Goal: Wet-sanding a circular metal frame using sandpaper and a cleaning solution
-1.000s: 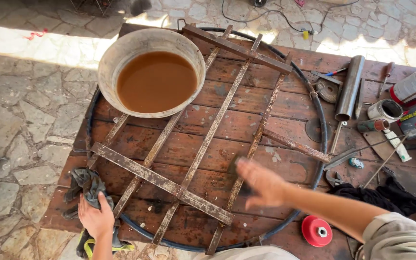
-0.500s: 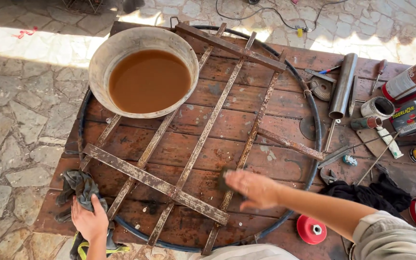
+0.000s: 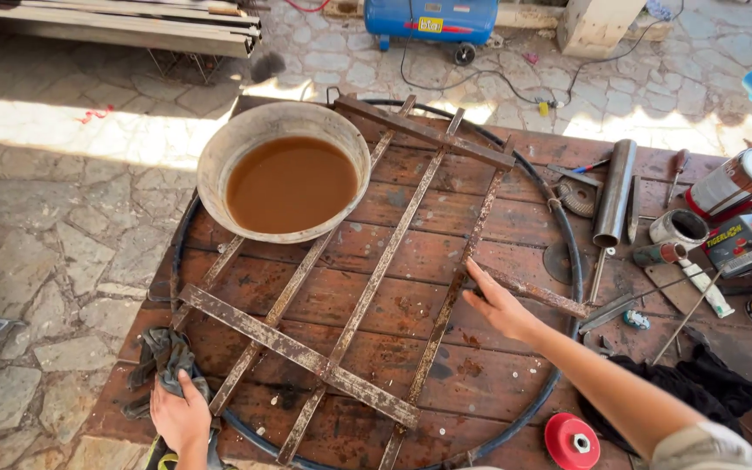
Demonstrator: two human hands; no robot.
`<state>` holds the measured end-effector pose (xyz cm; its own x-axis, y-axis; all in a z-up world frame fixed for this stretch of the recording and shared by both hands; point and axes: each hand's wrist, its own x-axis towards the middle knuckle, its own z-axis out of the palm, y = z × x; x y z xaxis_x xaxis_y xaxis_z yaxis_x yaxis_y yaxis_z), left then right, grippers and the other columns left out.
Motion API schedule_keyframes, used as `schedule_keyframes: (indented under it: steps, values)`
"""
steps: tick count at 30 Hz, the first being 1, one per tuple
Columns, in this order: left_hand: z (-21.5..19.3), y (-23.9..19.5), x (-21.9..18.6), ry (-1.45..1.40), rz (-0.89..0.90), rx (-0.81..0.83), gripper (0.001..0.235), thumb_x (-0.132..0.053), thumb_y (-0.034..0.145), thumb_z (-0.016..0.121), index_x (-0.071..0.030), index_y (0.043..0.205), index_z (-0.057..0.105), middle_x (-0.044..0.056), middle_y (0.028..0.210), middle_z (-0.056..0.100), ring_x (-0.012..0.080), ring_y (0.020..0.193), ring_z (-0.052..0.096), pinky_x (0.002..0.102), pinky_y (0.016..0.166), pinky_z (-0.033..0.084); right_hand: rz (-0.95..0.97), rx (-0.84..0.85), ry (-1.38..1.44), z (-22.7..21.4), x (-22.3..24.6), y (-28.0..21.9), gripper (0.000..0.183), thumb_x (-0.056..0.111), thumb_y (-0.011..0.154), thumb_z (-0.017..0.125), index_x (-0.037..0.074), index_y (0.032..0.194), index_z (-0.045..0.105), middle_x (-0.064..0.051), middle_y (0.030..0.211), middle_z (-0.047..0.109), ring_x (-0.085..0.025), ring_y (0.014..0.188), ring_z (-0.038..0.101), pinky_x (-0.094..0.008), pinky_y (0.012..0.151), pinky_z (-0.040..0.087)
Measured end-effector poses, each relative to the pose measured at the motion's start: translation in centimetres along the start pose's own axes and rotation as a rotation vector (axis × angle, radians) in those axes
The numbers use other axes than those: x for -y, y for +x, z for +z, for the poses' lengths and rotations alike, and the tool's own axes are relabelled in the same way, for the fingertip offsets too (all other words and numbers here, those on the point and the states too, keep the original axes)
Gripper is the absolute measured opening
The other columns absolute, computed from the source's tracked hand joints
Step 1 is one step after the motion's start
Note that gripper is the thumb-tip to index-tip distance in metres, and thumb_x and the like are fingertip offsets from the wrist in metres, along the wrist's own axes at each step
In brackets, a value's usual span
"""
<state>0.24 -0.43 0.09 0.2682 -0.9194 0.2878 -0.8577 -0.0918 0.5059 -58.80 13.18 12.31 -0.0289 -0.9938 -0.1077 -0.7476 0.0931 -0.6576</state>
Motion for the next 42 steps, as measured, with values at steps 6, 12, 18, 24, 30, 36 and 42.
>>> schedule_keyframes:
  steps: [6, 12, 18, 24, 30, 36, 42]
  values:
    - [0.2, 1.1, -0.9, -0.106, -0.293, 0.0, 0.058, -0.047, 0.117, 0.047, 0.007, 0.126, 0.067, 0.03, 0.114, 0.072, 0.0486, 0.106, 0.066, 0.057, 0.095, 0.05, 0.338, -0.349, 1.611, -3.7, 3.7, -5.9, 0.05, 0.03, 0.099, 0.052, 0.003, 0.142, 0.055, -0.013, 0.135, 0.063, -0.024, 0.113, 0.058, -0.036, 0.09, 0.044]
    - [-6.2, 1.8, -3.7, -0.848, -0.95, -0.231, 0.09, -0.077, 0.097, 0.066, -0.018, 0.152, 0.025, 0.011, 0.149, 0.048, 0.0302, 0.118, 0.064, 0.045, 0.093, 0.051, 0.353, -0.474, 1.907, -4.1, 3.4, -12.0, 0.049, 0.029, 0.1, 0.047, 0.001, 0.14, 0.053, -0.014, 0.145, 0.057, -0.027, 0.136, 0.053, -0.04, 0.118, 0.038]
    - [-15.7, -7.5, -21.4, -0.821, -0.642, 0.005, 0.087, -0.067, 0.091, 0.058, -0.006, 0.148, 0.033, 0.021, 0.146, 0.047, 0.0357, 0.13, 0.057, 0.053, 0.108, 0.05, 0.395, -0.469, 1.864, -2.2, 1.5, -16.4, 0.047, 0.033, 0.103, 0.047, 0.006, 0.141, 0.055, -0.01, 0.145, 0.059, -0.025, 0.134, 0.056, -0.037, 0.108, 0.043]
    - [-8.7, -14.6, -37.3, -0.561, 0.077, 0.715, 0.073, -0.046, 0.101, 0.051, 0.004, 0.152, 0.036, 0.032, 0.151, 0.042, 0.0428, 0.14, 0.044, 0.055, 0.117, 0.035, 0.379, -0.514, 1.842, -2.6, 1.6, -15.9, 0.044, 0.033, 0.109, 0.04, 0.003, 0.136, 0.059, -0.016, 0.136, 0.063, -0.035, 0.131, 0.058, -0.057, 0.116, 0.038]
    - [3.9, -20.5, -35.5, -0.073, 1.036, 0.745, 0.072, -0.04, 0.105, 0.053, 0.007, 0.157, 0.036, 0.041, 0.162, 0.021, 0.0517, 0.149, 0.028, 0.055, 0.12, 0.03, 0.343, -0.549, 1.846, -3.3, 0.3, -18.8, 0.043, 0.03, 0.111, 0.038, 0.0, 0.133, 0.06, -0.021, 0.128, 0.067, -0.039, 0.123, 0.062, -0.058, 0.109, 0.044]
    - [7.0, -20.3, -36.2, 0.202, 1.064, 0.869, 0.083, -0.048, 0.107, 0.045, 0.001, 0.163, 0.009, 0.032, 0.168, -0.004, 0.0447, 0.157, 0.01, 0.05, 0.121, 0.029, 0.493, -0.663, 1.807, -4.2, 2.2, -20.1, 0.051, 0.021, 0.103, 0.032, -0.005, 0.145, 0.045, -0.02, 0.15, 0.05, -0.033, 0.141, 0.047, -0.045, 0.121, 0.032]
    - [10.3, -20.6, -37.5, 0.283, 1.096, 0.718, 0.085, -0.047, 0.105, 0.049, 0.006, 0.161, 0.013, 0.032, 0.168, 0.009, 0.0424, 0.155, 0.016, 0.047, 0.122, 0.027, 0.475, -0.577, 1.802, -5.2, 2.4, -18.8, 0.058, 0.019, 0.098, 0.034, -0.011, 0.148, 0.044, -0.026, 0.149, 0.051, -0.037, 0.137, 0.048, -0.048, 0.115, 0.034]
